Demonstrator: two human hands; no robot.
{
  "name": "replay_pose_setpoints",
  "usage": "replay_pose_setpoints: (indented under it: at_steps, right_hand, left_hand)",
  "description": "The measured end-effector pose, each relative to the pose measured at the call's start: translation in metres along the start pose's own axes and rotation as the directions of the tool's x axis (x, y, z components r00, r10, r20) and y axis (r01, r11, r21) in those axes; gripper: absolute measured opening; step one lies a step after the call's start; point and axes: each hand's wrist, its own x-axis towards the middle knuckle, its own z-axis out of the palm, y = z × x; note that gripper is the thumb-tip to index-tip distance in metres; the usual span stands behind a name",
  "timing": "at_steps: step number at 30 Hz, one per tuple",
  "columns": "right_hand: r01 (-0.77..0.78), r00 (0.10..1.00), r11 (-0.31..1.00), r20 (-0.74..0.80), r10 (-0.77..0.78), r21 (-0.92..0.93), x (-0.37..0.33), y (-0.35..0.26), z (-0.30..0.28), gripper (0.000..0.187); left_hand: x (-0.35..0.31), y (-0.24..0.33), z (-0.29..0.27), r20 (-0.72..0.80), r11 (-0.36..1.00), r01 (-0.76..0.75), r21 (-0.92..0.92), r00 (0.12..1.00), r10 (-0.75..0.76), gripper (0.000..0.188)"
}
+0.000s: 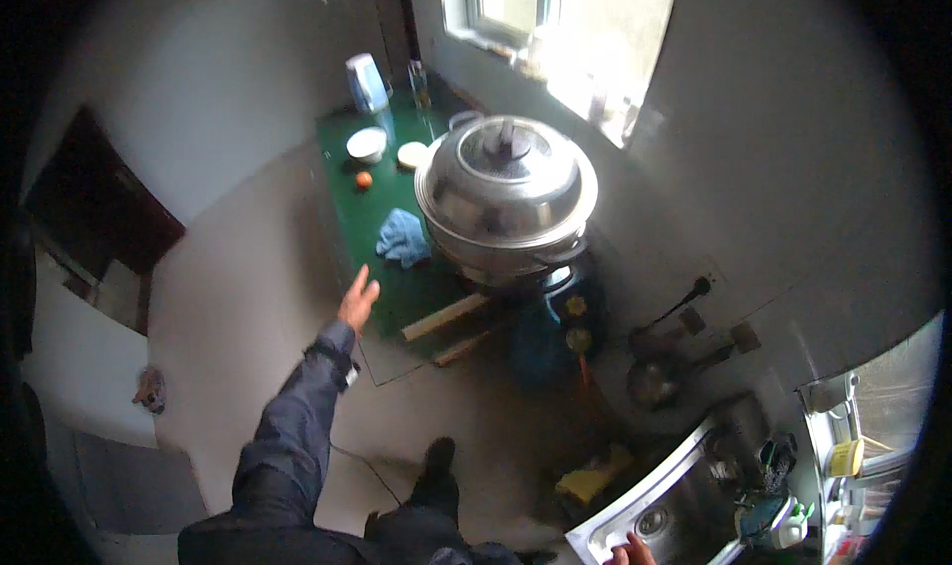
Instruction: The person washes a black wok with a spatula and cloth, dries it, and places it on the stove. Then they retrieve a potato from the refrigerator and wash it under running water in the sink.
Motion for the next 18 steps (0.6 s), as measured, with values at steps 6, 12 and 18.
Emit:
replay_pose_setpoints:
  at_steps: [6, 12, 18]
  right_hand:
    - [-0.240, 0.967, 0.876, 0.186, 0.176, 0.418, -0.028, -0.091, 0.053, 0.058]
    - [-0.083, 0.995, 0.961, -0.081, 0.064, -0.262, -0.051, -0.131, 0.095, 0.049]
    - [-0.233, 0.972, 0.968, -0.042, 0.230, -0.091, -0.042, -0.152, 0.125, 0.041]
  left_hand:
    - [0.125, -0.033, 0.013, 0.047, 0.934, 0.061, 0.353, 0.995, -0.082, 0.080]
    - [0.185, -0.031, 0.045, 0.141, 0.707, -0.159, 0.689, 0.986, 0.084, 0.075]
    - [0.152, -0.047, 0.039, 0.276, 0.633, -0.405, 0.660, 0.914, 0.297, 0.040]
